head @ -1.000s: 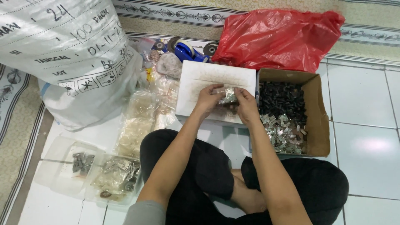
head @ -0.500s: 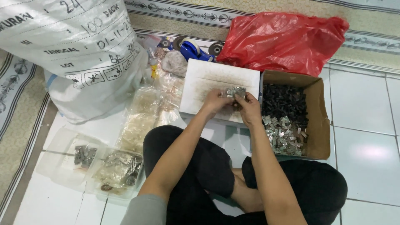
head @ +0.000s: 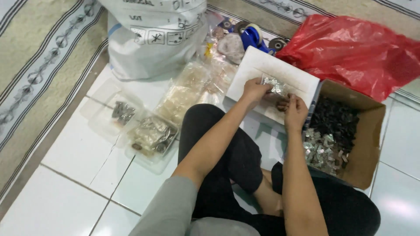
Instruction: Assembling and sorting small metal hinges and plastic components onto a template board while sitting on the floor.
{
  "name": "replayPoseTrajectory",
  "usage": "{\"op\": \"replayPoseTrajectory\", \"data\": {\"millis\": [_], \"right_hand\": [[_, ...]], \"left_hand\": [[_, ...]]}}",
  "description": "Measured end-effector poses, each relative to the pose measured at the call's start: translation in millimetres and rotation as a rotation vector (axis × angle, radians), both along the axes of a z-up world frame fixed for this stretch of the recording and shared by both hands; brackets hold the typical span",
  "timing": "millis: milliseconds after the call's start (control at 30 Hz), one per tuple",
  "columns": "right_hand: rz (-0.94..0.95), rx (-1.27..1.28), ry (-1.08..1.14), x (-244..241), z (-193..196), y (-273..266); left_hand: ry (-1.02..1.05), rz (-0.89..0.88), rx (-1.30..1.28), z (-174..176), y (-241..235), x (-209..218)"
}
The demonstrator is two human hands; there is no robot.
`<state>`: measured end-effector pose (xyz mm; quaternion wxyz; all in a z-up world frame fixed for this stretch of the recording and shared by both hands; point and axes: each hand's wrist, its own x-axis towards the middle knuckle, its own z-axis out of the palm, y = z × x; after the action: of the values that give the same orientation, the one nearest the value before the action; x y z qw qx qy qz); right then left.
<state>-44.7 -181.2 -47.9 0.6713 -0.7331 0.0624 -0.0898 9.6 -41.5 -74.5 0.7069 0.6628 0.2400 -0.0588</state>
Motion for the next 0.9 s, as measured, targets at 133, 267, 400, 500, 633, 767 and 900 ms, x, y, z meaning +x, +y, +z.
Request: {"op": "replayPoseTrajectory", "data": {"millis": [133,267,400,500,633,767,900], "right_hand": [[0.078,-0.286,-0.229,9,-39,-14],[0.130,-0.123,-0.236,24,-65,-31],[0.155,-0.144,-0.145,6,-29,-19],[0.166,-0.147,-0.163,6,-30,-18],[0.169,-0.164,-0.150,3,-25,-15],[0.171,-0.152,-0.153,5,-30,-16],[0.177,-0.180,-0.166,5,-31,-18]], "left_hand": [[-0.050,0.104,-0.018,34,39,-24],[-0.264,0.255,-0.535,96,101,-73],[-0.360,0.190,-0.387,83,213,-132],[-0.296,0.370,-0.218,54,307,-194],[0.042,0.490,0.053,52,377,-259],[0.179,0.522,0.101,16,420,-285],[0.228,0.541,0.060,-9,437,-278]]}}
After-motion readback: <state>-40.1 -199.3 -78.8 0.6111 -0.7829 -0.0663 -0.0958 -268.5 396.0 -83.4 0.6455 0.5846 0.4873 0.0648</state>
